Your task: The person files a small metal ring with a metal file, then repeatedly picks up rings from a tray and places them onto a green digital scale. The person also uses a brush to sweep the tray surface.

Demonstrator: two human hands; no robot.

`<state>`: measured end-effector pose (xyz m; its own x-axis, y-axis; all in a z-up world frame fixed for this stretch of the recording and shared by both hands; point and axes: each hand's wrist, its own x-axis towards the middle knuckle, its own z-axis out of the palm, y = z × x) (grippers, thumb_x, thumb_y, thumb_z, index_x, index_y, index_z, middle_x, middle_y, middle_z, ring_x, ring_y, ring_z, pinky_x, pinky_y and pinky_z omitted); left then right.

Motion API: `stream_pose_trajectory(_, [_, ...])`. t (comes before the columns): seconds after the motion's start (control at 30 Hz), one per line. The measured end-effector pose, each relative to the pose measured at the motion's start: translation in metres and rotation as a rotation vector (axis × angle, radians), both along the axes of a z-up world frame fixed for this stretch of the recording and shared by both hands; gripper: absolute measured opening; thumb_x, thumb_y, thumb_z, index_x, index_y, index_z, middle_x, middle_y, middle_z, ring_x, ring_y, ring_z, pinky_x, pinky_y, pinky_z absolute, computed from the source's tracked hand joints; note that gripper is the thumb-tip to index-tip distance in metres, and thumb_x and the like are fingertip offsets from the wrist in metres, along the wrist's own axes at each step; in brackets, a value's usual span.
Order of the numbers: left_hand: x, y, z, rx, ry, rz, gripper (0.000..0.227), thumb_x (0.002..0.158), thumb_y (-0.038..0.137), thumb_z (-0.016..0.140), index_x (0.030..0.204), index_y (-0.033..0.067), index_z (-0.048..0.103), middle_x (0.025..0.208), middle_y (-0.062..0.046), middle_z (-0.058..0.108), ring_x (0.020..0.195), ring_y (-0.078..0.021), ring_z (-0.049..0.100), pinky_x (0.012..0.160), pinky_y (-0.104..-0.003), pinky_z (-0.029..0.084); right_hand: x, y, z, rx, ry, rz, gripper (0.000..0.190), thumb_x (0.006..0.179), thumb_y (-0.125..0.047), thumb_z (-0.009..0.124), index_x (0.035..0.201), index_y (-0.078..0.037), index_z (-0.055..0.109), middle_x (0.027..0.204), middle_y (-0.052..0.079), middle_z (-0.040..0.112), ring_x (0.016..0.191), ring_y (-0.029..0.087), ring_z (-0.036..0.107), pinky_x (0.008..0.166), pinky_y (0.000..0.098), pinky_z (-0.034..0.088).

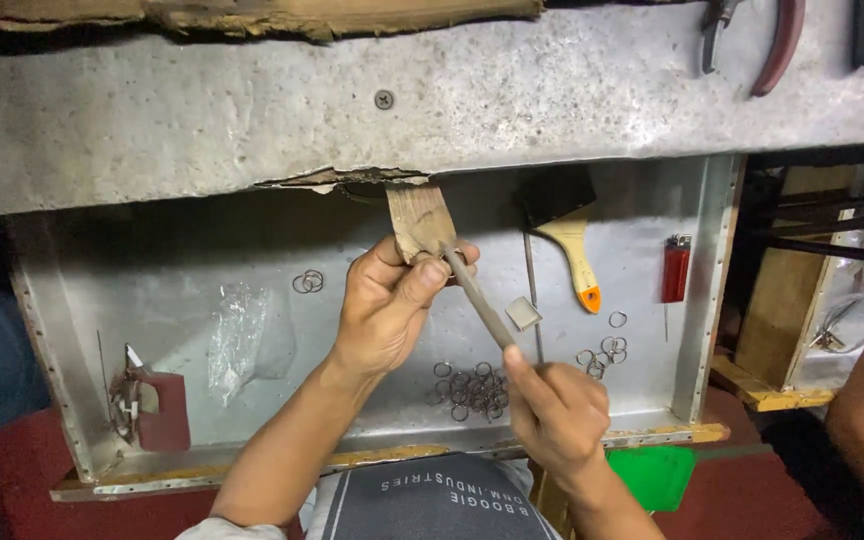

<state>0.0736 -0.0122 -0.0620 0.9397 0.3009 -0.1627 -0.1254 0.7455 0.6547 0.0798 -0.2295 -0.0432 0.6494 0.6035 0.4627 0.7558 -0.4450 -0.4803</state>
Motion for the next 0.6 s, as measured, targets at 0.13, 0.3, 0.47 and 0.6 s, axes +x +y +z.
stream_pose_trajectory(0.13, [-0.001, 0.001, -0.001, 0.033, -0.013, 0.003, 0.02, 0.105, 0.006, 0.064, 0.124, 0.0008, 0.065, 0.109, -0.008, 0.074, 0.119, -0.032, 0.071, 0.107, -0.045, 0.058, 0.022, 0.033, 0.007, 0.05, -0.046, 0.005, 0.036, 0.097, 0.014, 0.07, 0.129, -0.003, 0.067, 0.066, -0.001, 0.03, 0.053, 0.014, 0.024, 0.048, 0.0327, 0.024])
stream_pose_trajectory(0.3, [-0.001, -0.003, -0.007, -0.025, 0.022, 0.038, 0.003, 0.101, 0.006, 0.067, 0.102, 0.0032, 0.067, 0.102, -0.011, 0.073, 0.099, -0.0268, 0.072, 0.095, -0.044, 0.062, 0.01, 0.014, 0.001, 0.006, -0.025, -0.052, 0.038, 0.099, 0.005, 0.073, 0.133, -0.009, 0.065, 0.068, -0.001, 0.033, 0.056, 0.015, 0.03, 0.05, 0.034, 0.032])
stream_pose_trajectory(0.47, [-0.001, 0.0, -0.005, -0.01, -0.023, 0.0, 0.009, 0.104, 0.006, 0.064, 0.111, 0.0008, 0.066, 0.117, -0.022, 0.072, 0.119, -0.0335, 0.07, 0.101, -0.046, 0.061, 0.003, 0.002, -0.001, 0.001, 0.019, -0.006, 0.041, 0.097, 0.007, 0.072, 0.135, -0.006, 0.064, 0.069, 0.001, 0.031, 0.055, 0.018, 0.027, 0.05, 0.0342, 0.028])
stream_pose_trajectory(0.6, [0.0, 0.002, 0.0, 0.04, -0.026, -0.006, 0.01, 0.104, 0.006, 0.065, 0.114, 0.0044, 0.068, 0.116, -0.013, 0.074, 0.12, -0.03, 0.071, 0.109, -0.044, 0.057, 0.029, 0.037, 0.008, 0.055, -0.045, 0.028, 0.031, 0.1, 0.008, 0.068, 0.129, -0.002, 0.068, 0.065, 0.0, 0.034, 0.053, 0.017, 0.028, 0.047, 0.0331, 0.029])
